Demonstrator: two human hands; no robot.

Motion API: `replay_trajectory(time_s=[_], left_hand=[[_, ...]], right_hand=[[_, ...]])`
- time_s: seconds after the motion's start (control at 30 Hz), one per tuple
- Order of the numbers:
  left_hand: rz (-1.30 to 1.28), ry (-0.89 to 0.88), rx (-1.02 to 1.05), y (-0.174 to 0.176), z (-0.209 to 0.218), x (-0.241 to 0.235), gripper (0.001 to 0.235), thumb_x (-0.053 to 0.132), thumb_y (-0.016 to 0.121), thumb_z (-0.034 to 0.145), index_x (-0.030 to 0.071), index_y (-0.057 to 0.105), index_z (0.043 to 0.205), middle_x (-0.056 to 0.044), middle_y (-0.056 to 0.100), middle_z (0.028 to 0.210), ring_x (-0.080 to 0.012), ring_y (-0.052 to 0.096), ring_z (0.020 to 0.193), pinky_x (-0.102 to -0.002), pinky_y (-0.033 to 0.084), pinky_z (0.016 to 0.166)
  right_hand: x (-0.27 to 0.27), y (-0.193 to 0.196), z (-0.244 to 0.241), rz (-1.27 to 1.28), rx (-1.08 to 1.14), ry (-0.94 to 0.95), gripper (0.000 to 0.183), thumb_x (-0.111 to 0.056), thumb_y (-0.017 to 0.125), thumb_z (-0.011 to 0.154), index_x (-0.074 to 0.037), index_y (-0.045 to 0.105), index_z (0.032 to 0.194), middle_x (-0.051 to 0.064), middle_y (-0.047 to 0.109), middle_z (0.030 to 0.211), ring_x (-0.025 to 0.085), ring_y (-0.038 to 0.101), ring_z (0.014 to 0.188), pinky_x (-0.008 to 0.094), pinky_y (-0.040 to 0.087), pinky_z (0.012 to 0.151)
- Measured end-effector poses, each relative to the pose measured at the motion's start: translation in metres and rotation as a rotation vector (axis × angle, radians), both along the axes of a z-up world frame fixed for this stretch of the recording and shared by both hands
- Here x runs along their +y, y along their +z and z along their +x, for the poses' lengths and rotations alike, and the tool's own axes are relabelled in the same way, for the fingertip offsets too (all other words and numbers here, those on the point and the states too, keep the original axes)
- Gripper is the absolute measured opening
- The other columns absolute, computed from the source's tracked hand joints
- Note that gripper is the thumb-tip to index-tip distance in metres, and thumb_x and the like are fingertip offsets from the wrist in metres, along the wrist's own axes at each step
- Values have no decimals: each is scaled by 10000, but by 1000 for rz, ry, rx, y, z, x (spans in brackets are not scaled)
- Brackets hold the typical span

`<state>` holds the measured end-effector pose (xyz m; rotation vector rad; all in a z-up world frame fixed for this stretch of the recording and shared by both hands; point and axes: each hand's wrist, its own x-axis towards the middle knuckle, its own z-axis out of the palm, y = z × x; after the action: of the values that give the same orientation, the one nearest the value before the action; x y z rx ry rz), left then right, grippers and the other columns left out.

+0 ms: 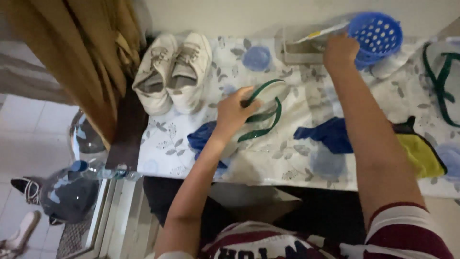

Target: The person scrubs a white flip-flop with green straps using a green brush, then wipes it with a blue cloth. The flip-flop is turned over to clean the sole, and the person continues scrubbing and wiping until the end of the clip.

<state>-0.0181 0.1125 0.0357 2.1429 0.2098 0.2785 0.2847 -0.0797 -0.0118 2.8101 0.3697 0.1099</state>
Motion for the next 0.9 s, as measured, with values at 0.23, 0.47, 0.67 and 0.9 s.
replay_trajectory(time_s=[0.23, 0.47, 0.67, 0.9], left_hand=[[-22, -101, 136, -13, -23, 1, 813, 660, 287, 749, 98, 365, 1331, -86, 602, 1156, -219, 652, 862, -272, 465, 730], [419, 302, 392, -51, -82, 27, 811, 675, 267, 781, 163, 179, 1404, -148, 222, 1435, -352, 230, 1293, -651, 90, 978], [668, 269, 210, -84, -102, 59, 448, 347, 664, 749, 153, 557, 1138, -108, 477, 1126, -367, 459, 956, -507, 436, 646], [341, 216, -309, -1, -110, 26, 323, 35, 540, 739, 95, 561, 1056, -83, 597, 983, -271, 578, 830, -363, 428, 673]], right_hand=[[-37, 28, -36, -22, -19, 64, 246, -51, 594, 786, -44, 658, 1024, 169, 650, 970, 349, 650, 809, 434, 539, 611], [-67, -5, -34, 173, -189, 193, 347, -114, 472, 879, -236, 664, 1141, 105, 641, 624, 302, 610, 495, 392, 481, 337], [-68, -18, -43, 386, -159, 187, 249, -188, 434, 994, -86, 615, 1132, 212, 620, 813, 409, 597, 626, 500, 463, 410], [-70, -31, -42, 378, -295, 264, 305, -9, 532, 789, -103, 605, 1070, 175, 624, 706, 397, 599, 575, 478, 456, 406]])
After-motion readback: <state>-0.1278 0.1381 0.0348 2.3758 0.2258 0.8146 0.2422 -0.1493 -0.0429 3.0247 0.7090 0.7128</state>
